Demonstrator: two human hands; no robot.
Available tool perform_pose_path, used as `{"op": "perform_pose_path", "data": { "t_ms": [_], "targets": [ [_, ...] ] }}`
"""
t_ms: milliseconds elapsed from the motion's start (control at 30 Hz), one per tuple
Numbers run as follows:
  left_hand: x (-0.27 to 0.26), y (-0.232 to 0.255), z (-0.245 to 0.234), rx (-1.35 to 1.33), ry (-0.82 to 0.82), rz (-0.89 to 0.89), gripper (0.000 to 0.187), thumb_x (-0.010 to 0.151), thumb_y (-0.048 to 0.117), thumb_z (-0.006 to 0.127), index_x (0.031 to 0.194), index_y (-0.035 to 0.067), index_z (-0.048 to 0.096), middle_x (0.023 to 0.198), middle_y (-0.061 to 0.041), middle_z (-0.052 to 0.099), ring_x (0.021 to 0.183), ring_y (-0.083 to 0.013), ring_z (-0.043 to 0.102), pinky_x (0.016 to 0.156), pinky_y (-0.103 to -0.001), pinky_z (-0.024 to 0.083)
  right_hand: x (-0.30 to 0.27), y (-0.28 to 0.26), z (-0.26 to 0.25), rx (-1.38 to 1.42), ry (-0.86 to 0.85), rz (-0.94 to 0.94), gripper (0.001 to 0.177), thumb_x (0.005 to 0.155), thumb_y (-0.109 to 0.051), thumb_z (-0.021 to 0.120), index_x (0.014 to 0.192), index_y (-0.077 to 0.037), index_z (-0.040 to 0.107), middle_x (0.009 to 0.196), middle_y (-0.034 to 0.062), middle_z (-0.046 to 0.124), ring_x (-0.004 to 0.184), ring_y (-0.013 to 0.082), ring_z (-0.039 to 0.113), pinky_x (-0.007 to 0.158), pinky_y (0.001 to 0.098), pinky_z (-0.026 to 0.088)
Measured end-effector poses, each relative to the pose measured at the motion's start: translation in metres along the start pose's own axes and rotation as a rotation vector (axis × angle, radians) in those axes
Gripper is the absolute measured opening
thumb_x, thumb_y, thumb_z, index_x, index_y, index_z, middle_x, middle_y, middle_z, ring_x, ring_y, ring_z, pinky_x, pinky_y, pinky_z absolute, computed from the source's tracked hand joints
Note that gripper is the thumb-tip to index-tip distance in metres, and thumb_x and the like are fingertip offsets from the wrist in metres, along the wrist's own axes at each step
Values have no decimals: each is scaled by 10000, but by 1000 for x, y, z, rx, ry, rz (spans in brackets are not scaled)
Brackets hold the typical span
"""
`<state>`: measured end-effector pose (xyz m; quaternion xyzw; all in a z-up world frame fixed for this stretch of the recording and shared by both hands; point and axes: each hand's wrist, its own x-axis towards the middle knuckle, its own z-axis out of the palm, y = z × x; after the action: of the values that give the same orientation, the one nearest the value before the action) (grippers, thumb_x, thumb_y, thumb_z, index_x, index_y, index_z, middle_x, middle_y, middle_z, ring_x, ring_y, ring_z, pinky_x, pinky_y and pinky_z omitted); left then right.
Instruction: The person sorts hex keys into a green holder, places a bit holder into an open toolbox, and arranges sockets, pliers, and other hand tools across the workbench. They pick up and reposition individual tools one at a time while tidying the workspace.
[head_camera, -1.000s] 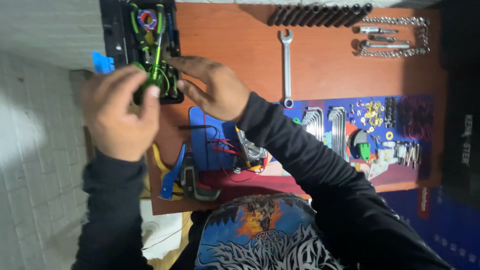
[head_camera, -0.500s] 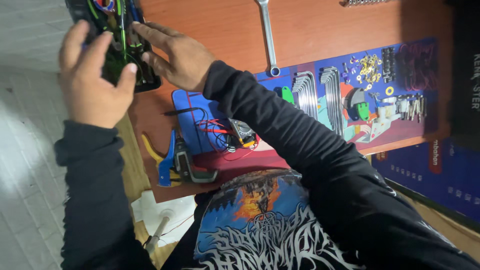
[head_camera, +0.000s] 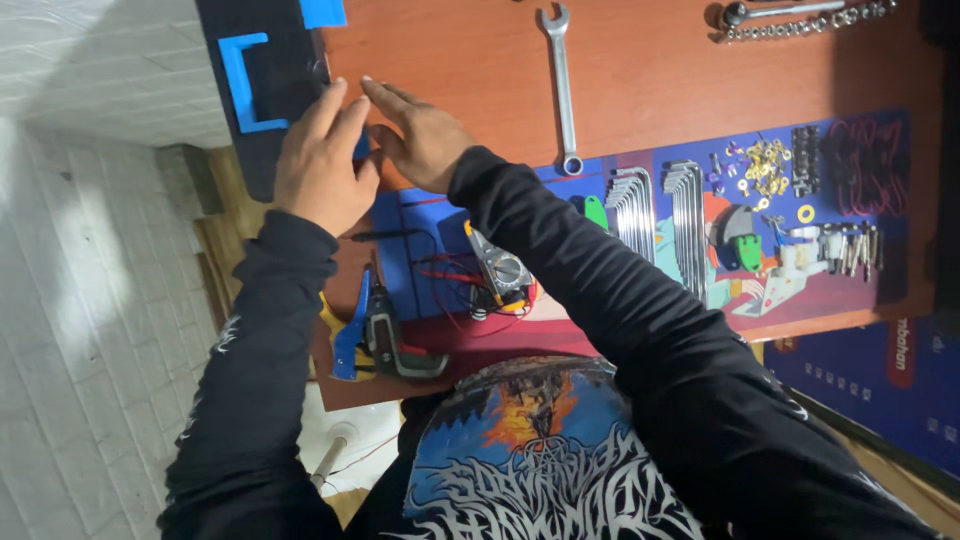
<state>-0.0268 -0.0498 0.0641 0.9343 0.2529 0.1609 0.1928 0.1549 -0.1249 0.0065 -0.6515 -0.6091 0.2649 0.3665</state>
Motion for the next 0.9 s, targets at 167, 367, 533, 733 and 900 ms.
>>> {"op": "perform_pose_path", "data": {
  "t_ms": [167,367,533,733,900],
  "targets": [
    [-3,-15,13,63,62,-49,569,942,190,768,1453,22,582,1541,-186,489,1447,-408,434,1203,-586,337,6,1,-1,-47,-32,9,627,1020,-257,629,1562,-53,389,1526,254,497,1411,398,502,1150,427,436],
    [-4,-29,26,171,100,-255,736,843,218,778,1501,23,510,1587,-287,367,1497,-467,300,1191,-650,257,30,11,9,-68,-59,55,622,1007,-264,583,1561,-58,386,1559,249,458,1404,399,474,1142,439,412],
    [-2,-26,35,198,162,-400,878,865,340,811,1553,-2,386,1587,-349,281,1497,-507,199,1169,-697,180,64,21,18,-85,-2,-34,605,1037,-250,573,1565,-27,380,1567,263,449,1435,414,463,1171,446,405],
    [3,-23,34,202,96,-493,899,810,271,777,1557,2,356,1599,-309,291,1521,-475,199,1188,-690,179,94,16,31,-139,80,68,575,1021,-272,599,1514,-20,443,1489,280,510,1340,456,521,1106,474,448],
    [6,-19,34,211,70,-530,906,744,191,765,1542,22,372,1598,-291,314,1532,-457,214,1210,-656,194,104,16,39,-65,134,73,561,1025,-259,598,1512,-25,447,1461,273,544,1283,439,595,1093,455,490]
  ]
}}
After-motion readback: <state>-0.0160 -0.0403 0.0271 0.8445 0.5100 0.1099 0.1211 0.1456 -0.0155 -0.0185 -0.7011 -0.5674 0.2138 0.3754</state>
